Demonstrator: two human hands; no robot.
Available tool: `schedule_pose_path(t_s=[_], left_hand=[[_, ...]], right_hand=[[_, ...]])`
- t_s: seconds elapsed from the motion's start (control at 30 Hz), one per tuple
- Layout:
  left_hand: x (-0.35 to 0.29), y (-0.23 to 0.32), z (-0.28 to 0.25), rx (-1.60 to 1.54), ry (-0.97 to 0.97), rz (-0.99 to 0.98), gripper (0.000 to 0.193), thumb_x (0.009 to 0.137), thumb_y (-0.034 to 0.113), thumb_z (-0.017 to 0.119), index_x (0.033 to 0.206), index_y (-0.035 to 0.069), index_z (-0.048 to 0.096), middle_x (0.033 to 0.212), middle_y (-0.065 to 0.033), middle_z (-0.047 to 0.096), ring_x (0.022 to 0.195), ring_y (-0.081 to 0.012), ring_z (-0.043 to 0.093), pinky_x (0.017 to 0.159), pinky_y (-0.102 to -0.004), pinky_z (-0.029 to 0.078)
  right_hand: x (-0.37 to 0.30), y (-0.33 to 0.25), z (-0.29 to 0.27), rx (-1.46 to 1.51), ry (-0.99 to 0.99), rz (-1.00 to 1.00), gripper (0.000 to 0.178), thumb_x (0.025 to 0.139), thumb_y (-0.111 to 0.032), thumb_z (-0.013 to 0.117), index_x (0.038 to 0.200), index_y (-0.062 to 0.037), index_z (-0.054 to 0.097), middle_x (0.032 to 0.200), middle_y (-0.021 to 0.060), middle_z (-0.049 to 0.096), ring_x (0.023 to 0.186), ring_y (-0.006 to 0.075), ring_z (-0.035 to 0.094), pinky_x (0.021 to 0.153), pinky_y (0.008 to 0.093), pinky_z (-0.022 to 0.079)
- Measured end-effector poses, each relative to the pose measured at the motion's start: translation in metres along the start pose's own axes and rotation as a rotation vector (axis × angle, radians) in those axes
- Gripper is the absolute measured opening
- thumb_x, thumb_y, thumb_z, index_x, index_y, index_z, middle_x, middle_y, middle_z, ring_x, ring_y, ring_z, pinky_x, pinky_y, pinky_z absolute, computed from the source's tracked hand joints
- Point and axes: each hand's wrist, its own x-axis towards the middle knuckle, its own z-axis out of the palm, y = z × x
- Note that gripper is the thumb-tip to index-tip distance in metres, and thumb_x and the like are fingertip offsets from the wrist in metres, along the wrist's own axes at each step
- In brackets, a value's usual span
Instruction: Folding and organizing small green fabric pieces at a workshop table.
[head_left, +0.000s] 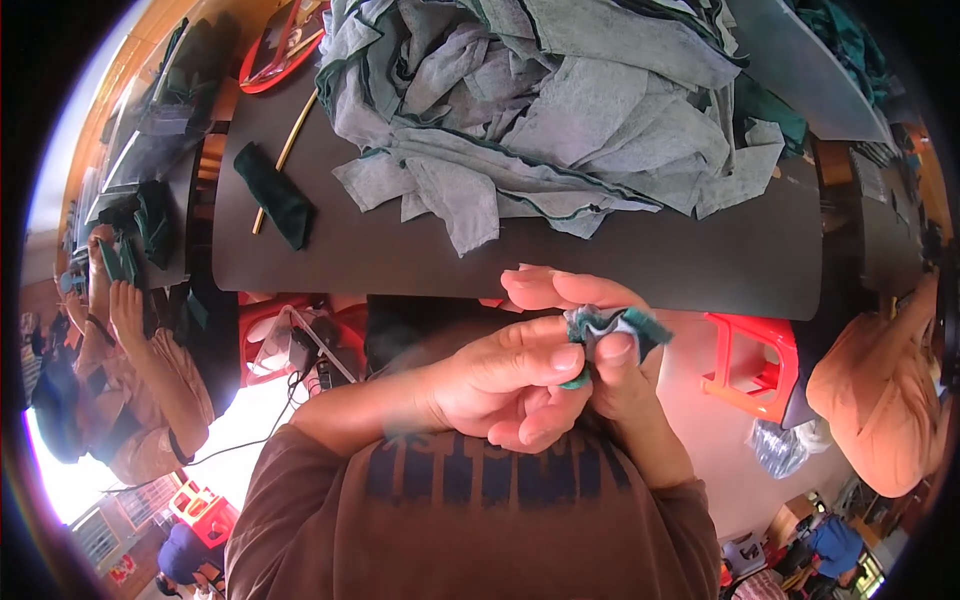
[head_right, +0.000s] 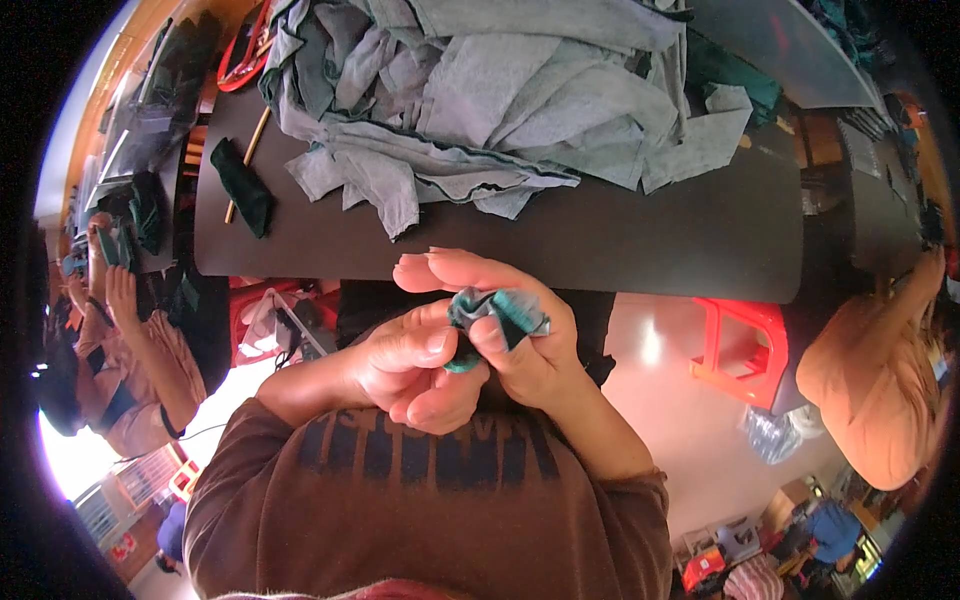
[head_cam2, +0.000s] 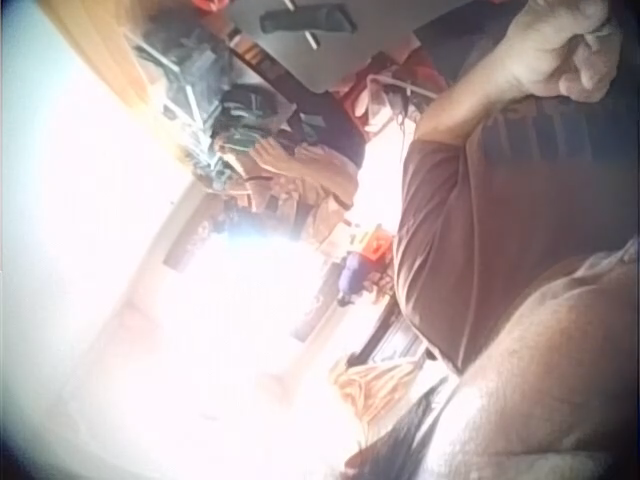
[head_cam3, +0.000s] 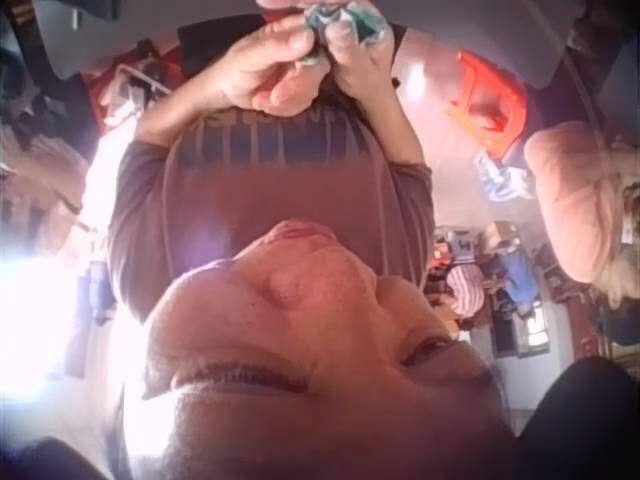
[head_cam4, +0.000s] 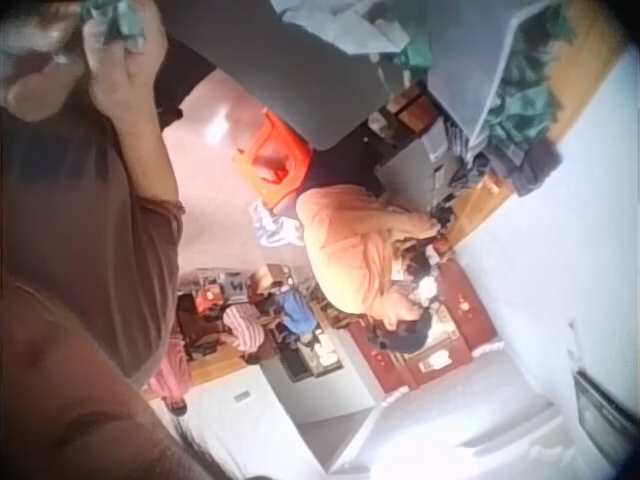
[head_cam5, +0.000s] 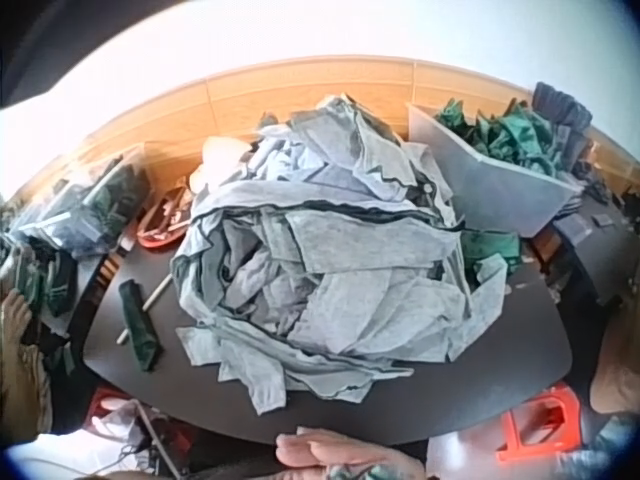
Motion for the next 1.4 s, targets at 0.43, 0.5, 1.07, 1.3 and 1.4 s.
schedule_pose_path(t_s=[0.43, 0.5, 1.07, 1.3, 1.4], left_hand=[[0.0, 0.009, -0.006, -0.06, 0.126, -0.014, 0.011, 0.088, 0.02, 0.057, 0.095, 0.013, 0.052, 0.052, 0.0034, 0.038, 0.037, -0.0048, 0.032, 0.034, -0.0202, 0.025], [-0.003, 0.022, -0.003, 0.07, 0.255, -0.107, 0.013, 0.084, 0.015, 0.062, 0.094, 0.01, 0.054, 0.058, 0.0025, 0.045, 0.043, -0.0061, 0.04, 0.039, -0.0206, 0.031], [-0.029, 0.035, 0.01, 1.549, 0.225, 0.228, 0.017, 0.07, 0.016, 0.071, 0.085, 0.009, 0.065, 0.124, -0.0167, 0.042, 0.115, -0.0302, 0.039, 0.097, -0.0384, 0.028], [-0.041, 0.027, 0.024, 1.748, 0.288, 0.485, 0.017, 0.069, 0.008, 0.07, 0.08, -0.002, 0.061, 0.115, -0.0197, 0.041, 0.106, -0.0289, 0.047, 0.086, -0.0336, 0.04], [-0.038, 0.026, 0.018, 1.818, 0.213, 0.685, 0.019, 0.072, 0.009, 0.067, 0.084, -0.004, 0.059, 0.115, -0.0206, 0.041, 0.098, -0.0269, 0.052, 0.084, -0.0345, 0.043]], right_hand=[[0.002, -0.019, -0.008, -0.364, -0.027, 0.154, 0.05, 0.079, -0.01, 0.054, 0.125, 0.0039, 0.044, 0.124, 0.0206, 0.05, 0.118, 0.0277, 0.047, 0.097, 0.0355, 0.035], [0.0, -0.021, -0.01, -0.446, -0.077, 0.17, 0.052, 0.077, -0.009, 0.054, 0.126, 0.0038, 0.044, 0.126, 0.0202, 0.048, 0.119, 0.0278, 0.045, 0.098, 0.0357, 0.034], [0.004, -0.037, -0.008, -0.488, -0.201, 0.144, 0.029, 0.071, -0.001, 0.066, 0.099, -0.0026, 0.061, 0.094, 0.0104, 0.06, 0.091, 0.0253, 0.058, 0.092, 0.0404, 0.04], [0.011, -0.031, 0.008, -0.535, -0.155, -0.038, 0.027, 0.065, 0.005, 0.064, 0.09, -0.004, 0.061, 0.08, 0.0089, 0.058, 0.076, 0.026, 0.058, 0.082, 0.0428, 0.046], [0.011, -0.034, 0.012, -0.534, -0.137, -0.047, 0.027, 0.065, 0.005, 0.064, 0.09, -0.0031, 0.062, 0.08, 0.009, 0.057, 0.075, 0.0269, 0.058, 0.079, 0.0414, 0.048]])
